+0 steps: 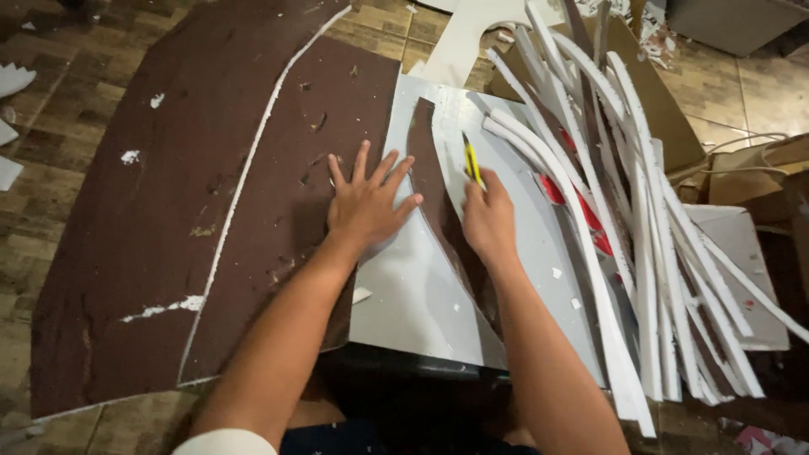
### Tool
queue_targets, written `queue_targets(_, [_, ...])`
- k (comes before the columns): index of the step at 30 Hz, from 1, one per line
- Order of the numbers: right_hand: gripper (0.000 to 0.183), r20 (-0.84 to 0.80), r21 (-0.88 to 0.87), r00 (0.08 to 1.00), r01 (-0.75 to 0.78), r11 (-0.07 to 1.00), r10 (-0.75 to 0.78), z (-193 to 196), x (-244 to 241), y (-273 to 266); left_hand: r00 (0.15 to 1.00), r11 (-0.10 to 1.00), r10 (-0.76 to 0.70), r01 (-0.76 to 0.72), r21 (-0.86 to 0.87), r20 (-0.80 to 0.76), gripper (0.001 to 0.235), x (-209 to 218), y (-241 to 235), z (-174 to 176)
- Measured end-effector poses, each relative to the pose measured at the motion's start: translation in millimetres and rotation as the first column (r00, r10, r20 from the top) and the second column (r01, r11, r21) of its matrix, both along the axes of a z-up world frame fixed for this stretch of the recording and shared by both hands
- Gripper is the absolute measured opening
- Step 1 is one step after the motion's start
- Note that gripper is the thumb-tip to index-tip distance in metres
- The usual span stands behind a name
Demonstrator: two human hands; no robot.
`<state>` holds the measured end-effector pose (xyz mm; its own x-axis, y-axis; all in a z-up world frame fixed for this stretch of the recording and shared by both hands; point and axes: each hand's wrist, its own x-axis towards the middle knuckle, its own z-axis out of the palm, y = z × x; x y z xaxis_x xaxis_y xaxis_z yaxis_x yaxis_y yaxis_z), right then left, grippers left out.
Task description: Cutting curved shapes out of foam board using a utility knife.
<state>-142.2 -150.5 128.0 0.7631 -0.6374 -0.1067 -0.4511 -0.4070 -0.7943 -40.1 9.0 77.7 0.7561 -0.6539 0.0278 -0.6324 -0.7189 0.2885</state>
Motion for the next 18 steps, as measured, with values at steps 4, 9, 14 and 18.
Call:
queue_targets(4, [0.044,-0.063,-0.110,0.994,-0.094,0.989,0.088,-60,90,-26,0.999,1.000,0.001,0.000,-0.019,0.049,0.069,0,1,2])
queue_targets(9, [0.044,-0.081,-0.198,0.992,-0.109,0.974,0.095,-83,129,-19,1.000,1.000,-0.010,0.010,-0.005,0.001,0.075,7,0,-7])
queue_targets(14, [0.040,-0.071,-0.268,0.993,-0.106,0.958,0.090,-87,134,-17,1.000,0.998,0.000,-0.001,-0.067,-0.012,0.073,4,2,-6])
queue_targets(18, [0.040,-0.067,-0.287,0.994,-0.105,0.952,0.090,-96,139,-23,1.000,0.998,0.003,-0.003,-0.063,0.009,0.074,5,0,-9])
